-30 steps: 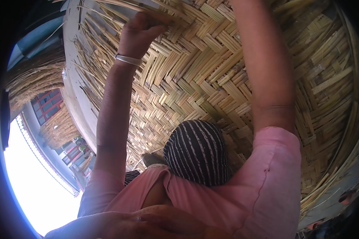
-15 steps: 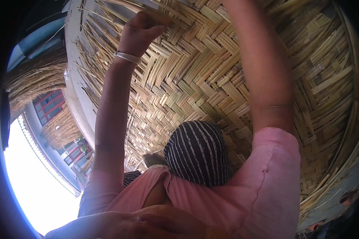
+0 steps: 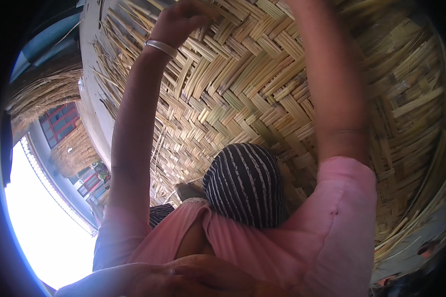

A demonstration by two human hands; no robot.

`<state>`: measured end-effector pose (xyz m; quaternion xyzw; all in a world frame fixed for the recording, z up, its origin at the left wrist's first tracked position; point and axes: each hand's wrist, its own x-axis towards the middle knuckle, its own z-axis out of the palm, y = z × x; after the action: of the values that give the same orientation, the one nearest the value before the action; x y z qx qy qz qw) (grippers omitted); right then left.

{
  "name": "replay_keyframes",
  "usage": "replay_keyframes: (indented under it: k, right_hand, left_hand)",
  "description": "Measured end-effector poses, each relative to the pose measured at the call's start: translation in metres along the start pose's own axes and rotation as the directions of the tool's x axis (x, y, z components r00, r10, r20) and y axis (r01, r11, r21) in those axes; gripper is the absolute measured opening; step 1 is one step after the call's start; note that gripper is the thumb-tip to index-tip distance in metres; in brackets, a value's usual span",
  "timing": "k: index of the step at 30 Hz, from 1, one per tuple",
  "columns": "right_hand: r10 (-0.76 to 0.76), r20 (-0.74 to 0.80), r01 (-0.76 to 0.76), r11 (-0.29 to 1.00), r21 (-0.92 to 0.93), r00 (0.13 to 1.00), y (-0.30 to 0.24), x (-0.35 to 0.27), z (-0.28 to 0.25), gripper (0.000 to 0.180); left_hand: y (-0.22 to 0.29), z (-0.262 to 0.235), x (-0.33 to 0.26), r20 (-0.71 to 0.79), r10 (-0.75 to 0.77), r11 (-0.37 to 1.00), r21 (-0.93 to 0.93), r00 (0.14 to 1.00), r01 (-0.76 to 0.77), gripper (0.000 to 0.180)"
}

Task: The person weaves a large circular basket by hand, interlacing dried palm strips in an over-under pattern. They repeatedly pull and tighten the strips to maintain tension and shape.

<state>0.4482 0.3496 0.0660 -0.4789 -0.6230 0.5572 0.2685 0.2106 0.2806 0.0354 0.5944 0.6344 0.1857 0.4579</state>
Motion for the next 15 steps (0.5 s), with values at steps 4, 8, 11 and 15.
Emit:
replay_keyframes:
  k: [4,8,11,15]
  right_hand:
    - [0.016,0.022,-0.015,0.998,-0.066,1.000,0.003,0.004,0.000,0.022]
    - [-0.010,-0.042,0.008,0.999,-0.050,0.999,0.006,0.004,0.002,0.021]
    - [-0.022,-0.015,0.024,0.995,0.097,1.000,0.006,0.007,0.004,0.019]
    - [-0.064,0.004,0.061,0.961,0.271,0.998,0.014,0.005,0.006,0.015]
  left_hand:
    - [-0.010,0.004,-0.012,-0.115,0.121,0.952,-0.268,0.986,-0.148,0.022]
    - [-0.004,-0.002,-0.057,-0.649,0.154,0.980,0.196,0.745,-0.031,0.033]
    - [-0.020,0.001,-0.087,-0.577,-0.328,0.916,-0.389,0.748,0.101,0.039]
    - [-0.002,-0.003,-0.098,-0.348,-0.427,0.835,-0.507,0.835,0.215,0.034]
